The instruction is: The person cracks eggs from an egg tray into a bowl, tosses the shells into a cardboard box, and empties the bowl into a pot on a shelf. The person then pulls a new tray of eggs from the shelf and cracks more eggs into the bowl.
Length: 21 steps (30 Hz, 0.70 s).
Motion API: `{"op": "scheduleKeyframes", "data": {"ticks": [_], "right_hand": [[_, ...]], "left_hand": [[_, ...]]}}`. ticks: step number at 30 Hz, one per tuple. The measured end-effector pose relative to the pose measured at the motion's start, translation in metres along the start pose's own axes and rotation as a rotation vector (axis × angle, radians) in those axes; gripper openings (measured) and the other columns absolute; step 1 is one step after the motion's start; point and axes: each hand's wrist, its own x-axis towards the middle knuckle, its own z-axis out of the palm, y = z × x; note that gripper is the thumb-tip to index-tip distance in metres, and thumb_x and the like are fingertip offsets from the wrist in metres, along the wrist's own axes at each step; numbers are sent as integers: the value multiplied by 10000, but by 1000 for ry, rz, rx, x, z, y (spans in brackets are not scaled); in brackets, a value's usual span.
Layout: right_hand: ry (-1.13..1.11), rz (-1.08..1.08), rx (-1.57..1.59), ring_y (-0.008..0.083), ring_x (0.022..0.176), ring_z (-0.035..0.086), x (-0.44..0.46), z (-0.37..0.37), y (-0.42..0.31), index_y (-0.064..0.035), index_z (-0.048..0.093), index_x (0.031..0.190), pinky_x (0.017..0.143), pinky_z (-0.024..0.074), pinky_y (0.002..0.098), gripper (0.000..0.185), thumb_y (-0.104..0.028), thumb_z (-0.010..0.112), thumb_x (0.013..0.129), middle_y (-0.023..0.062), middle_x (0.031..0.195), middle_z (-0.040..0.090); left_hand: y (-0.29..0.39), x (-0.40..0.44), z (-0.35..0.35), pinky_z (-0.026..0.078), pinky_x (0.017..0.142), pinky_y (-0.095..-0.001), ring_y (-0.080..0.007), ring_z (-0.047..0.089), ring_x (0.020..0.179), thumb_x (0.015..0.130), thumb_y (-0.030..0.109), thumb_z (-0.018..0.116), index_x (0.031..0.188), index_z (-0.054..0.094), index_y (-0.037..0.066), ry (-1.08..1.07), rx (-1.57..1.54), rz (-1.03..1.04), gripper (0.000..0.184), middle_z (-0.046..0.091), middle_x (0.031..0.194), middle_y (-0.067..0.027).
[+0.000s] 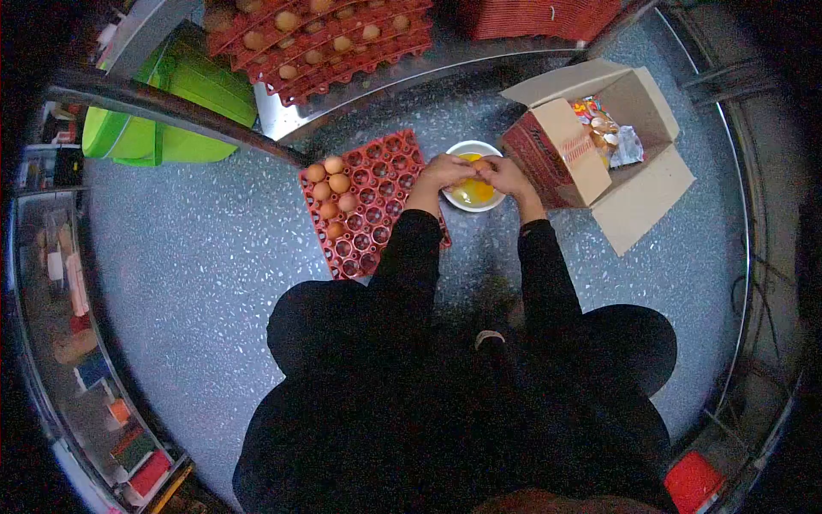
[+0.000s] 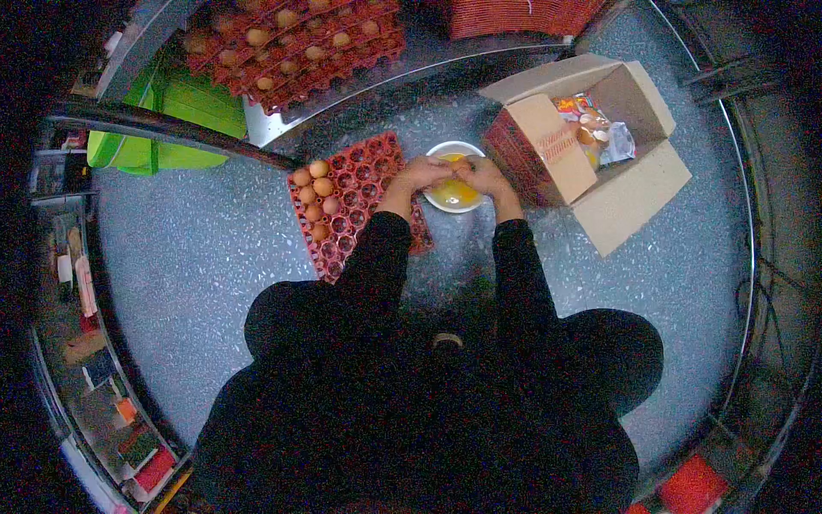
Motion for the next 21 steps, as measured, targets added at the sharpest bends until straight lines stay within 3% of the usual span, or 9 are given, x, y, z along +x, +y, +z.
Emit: {"op": "scheduleKeyframes", "data": {"ticks": [7, 11, 21], "right_hand": [[-11, 26, -59, 265, 903, 556, 0, 5, -3, -37, 559, 986, 791, 427, 340, 420, -336, 590, 692, 160, 951, 583], [28, 12, -69, 278, 894, 558, 0, 9, -4, -33, 548, 996, 786, 429, 343, 386, -276, 584, 698, 164, 950, 581], [7, -15, -112, 250, 890, 560, -2, 6, -7, 27, 504, 1046, 792, 425, 316, 431, -238, 579, 714, 181, 971, 569]], "left_hand": [[6, -3, 1, 455, 707, -274, -158, 598, 751, 569, 392, 686, 919, 637, 118, 60, 166, 30, 447, 627, 853, -86], [2, 2, -1, 454, 708, -284, -175, 603, 754, 549, 420, 688, 913, 640, 138, 35, 211, -40, 463, 628, 846, -88], [-10, 16, 0, 450, 743, -304, -205, 600, 802, 533, 448, 696, 943, 626, 133, 92, 301, 127, 522, 618, 875, -120]]}}
